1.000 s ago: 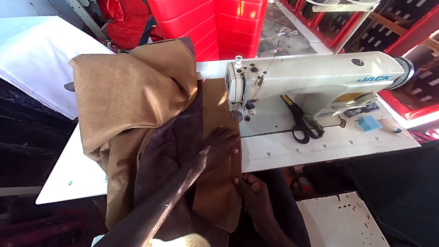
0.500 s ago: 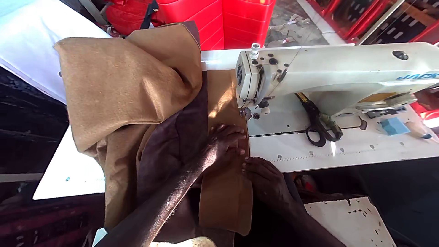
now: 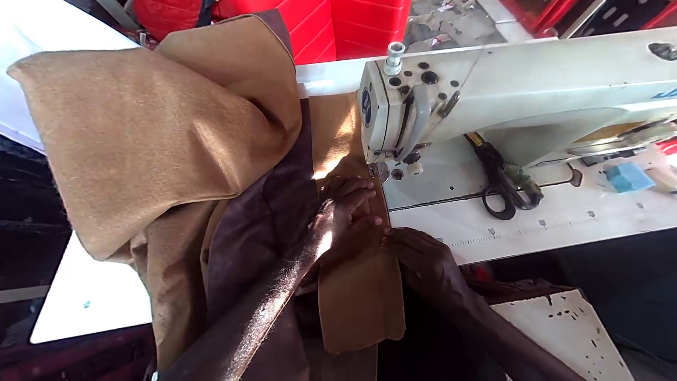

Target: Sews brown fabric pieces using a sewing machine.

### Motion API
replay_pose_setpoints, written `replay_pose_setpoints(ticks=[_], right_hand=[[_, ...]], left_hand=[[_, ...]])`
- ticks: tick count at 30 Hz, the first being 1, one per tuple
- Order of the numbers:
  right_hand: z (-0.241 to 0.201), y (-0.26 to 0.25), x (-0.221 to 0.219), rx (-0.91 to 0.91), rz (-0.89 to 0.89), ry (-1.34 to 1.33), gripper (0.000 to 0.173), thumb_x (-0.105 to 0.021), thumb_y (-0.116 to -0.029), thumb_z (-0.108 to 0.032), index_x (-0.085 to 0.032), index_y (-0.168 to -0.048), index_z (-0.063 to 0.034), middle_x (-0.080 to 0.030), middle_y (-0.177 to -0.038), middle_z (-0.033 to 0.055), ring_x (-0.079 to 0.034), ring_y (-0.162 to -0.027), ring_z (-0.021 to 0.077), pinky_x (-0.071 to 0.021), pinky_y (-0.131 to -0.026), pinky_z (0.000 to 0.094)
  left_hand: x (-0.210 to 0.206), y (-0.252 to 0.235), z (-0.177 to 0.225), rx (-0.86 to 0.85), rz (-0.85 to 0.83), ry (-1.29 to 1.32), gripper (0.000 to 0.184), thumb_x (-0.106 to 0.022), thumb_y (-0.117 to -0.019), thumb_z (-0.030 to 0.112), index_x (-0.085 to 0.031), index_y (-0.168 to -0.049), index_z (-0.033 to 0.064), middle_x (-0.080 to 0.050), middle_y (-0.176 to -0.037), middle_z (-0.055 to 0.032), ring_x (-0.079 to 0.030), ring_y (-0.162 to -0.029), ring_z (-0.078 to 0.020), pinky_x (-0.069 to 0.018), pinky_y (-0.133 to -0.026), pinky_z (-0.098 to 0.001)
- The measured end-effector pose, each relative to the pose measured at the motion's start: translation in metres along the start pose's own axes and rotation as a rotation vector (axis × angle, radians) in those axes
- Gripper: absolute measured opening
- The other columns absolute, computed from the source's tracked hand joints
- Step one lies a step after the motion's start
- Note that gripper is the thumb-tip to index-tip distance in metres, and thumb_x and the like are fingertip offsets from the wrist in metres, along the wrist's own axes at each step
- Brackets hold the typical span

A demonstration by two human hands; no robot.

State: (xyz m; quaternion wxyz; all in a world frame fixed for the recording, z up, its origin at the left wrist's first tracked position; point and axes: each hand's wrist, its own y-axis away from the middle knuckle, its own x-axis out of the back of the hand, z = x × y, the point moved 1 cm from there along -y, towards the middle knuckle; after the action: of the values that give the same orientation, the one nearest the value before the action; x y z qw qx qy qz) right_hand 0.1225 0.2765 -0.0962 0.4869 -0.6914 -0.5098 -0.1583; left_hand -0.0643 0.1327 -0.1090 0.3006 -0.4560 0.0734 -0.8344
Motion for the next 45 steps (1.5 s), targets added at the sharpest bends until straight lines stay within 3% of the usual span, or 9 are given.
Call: replay_pose_setpoints(ticks=[12,19,23,30,34,38,41,43,45], right_hand=[[0.020,-0.026,-0.002,-0.053,0.011,-0.092,0.017,-0.062,-0.0940,-0.004,-0.078,-0.097,-0.0092,-0.075,-0.109,0.0042,-0.070,-0.110,0.0135,-0.0586,-0.095,0.0287],[0.028,-0.036,-0.005,-0.074,0.013,-0.111,0.020,-0.061,-0.0927,0.000,-0.078,-0.098,-0.0087,-0.075,-0.111,0.0056,-0.071,-0.111,0.0152,-0.0596,-0.094,0.0308],[0.034,-0.045,-0.007,-0.093,0.005,-0.092,0.022,-0.060,-0.0940,-0.001,-0.079,-0.101,-0.0106,-0.075,-0.112,0.0054,-0.071,-0.111,0.0155,-0.0591,-0.094,0.0309],[0.042,-0.057,-0.012,-0.108,0.025,-0.092,0.023,-0.059,-0.0934,0.001,-0.079,-0.101,-0.0077,-0.075,-0.114,0.0073,-0.070,-0.113,0.0185,-0.0582,-0.097,0.0334],[0.044,-0.066,-0.014,-0.140,0.020,-0.090,0.025,-0.057,-0.0942,0.004,-0.078,-0.102,-0.0063,-0.075,-0.115,0.0072,-0.068,-0.118,0.0193,-0.0558,-0.102,0.0354],[0.036,-0.061,-0.013,-0.218,0.033,-0.133,0.025,-0.055,-0.0967,0.001,-0.076,-0.109,-0.0042,-0.071,-0.127,0.0084,-0.063,-0.127,0.0181,-0.0522,-0.108,0.0358],[0.010,-0.040,-0.006,-0.406,0.112,-0.304,0.029,-0.059,-0.0961,-0.004,-0.072,-0.122,-0.0082,-0.064,-0.137,0.0049,-0.062,-0.126,0.0137,-0.0560,-0.103,0.0343],[-0.016,-0.017,-0.002,-0.590,0.141,-0.518,0.040,-0.063,-0.0928,-0.002,-0.066,-0.132,-0.0099,-0.065,-0.134,0.0023,-0.065,-0.118,0.0140,-0.0599,-0.097,0.0369],[-0.045,0.004,0.006,-0.744,0.168,-0.676,0.045,-0.066,-0.0916,-0.002,-0.058,-0.136,-0.0031,-0.070,-0.123,0.0059,-0.072,-0.099,0.0153,-0.0646,-0.079,0.0342]], left_hand=[[0.010,-0.027,-0.016,0.039,-0.019,0.004,0.052,-0.072,-0.0903,0.052,-0.075,-0.119,0.0086,-0.065,-0.135,-0.0054,-0.054,-0.133,-0.0200,-0.0380,-0.116,-0.0448],[0.016,-0.037,-0.020,0.044,-0.021,-0.045,0.053,-0.071,-0.0900,0.053,-0.074,-0.121,0.0095,-0.068,-0.124,-0.0064,-0.059,-0.122,-0.0227,-0.0425,-0.109,-0.0455],[0.018,-0.046,-0.027,0.030,-0.014,-0.044,0.047,-0.072,-0.0898,0.049,-0.075,-0.114,0.0085,-0.068,-0.126,-0.0070,-0.057,-0.126,-0.0227,-0.0399,-0.112,-0.0467],[0.021,-0.059,-0.036,0.010,0.009,-0.047,0.033,-0.072,-0.0892,0.036,-0.076,-0.104,0.0064,-0.069,-0.123,-0.0097,-0.059,-0.123,-0.0267,-0.0430,-0.107,-0.0508],[0.019,-0.069,-0.053,-0.021,0.018,-0.058,0.039,-0.072,-0.0904,0.037,-0.074,-0.114,0.0062,-0.066,-0.131,-0.0105,-0.056,-0.130,-0.0278,-0.0423,-0.109,-0.0520],[0.031,-0.073,-0.038,-0.002,-0.014,-0.131,0.037,-0.072,-0.0900,0.030,-0.074,-0.113,0.0014,-0.067,-0.129,-0.0163,-0.058,-0.128,-0.0332,-0.0435,-0.106,-0.0563],[0.034,-0.067,-0.005,0.126,-0.122,-0.304,0.027,-0.067,-0.0966,0.025,-0.074,-0.114,0.0062,-0.062,-0.139,-0.0137,-0.046,-0.141,-0.0346,-0.0296,-0.119,-0.0599],[0.033,-0.042,0.034,0.172,-0.165,-0.355,0.036,-0.061,-0.1008,0.028,-0.068,-0.131,0.0095,-0.056,-0.147,-0.0127,-0.041,-0.146,-0.0350,-0.0273,-0.122,-0.0593],[0.024,-0.008,0.059,0.167,-0.174,-0.267,0.050,-0.055,-0.1019,0.045,-0.064,-0.138,0.0115,-0.054,-0.151,-0.0091,-0.039,-0.148,-0.0316,-0.0300,-0.121,-0.0571]])
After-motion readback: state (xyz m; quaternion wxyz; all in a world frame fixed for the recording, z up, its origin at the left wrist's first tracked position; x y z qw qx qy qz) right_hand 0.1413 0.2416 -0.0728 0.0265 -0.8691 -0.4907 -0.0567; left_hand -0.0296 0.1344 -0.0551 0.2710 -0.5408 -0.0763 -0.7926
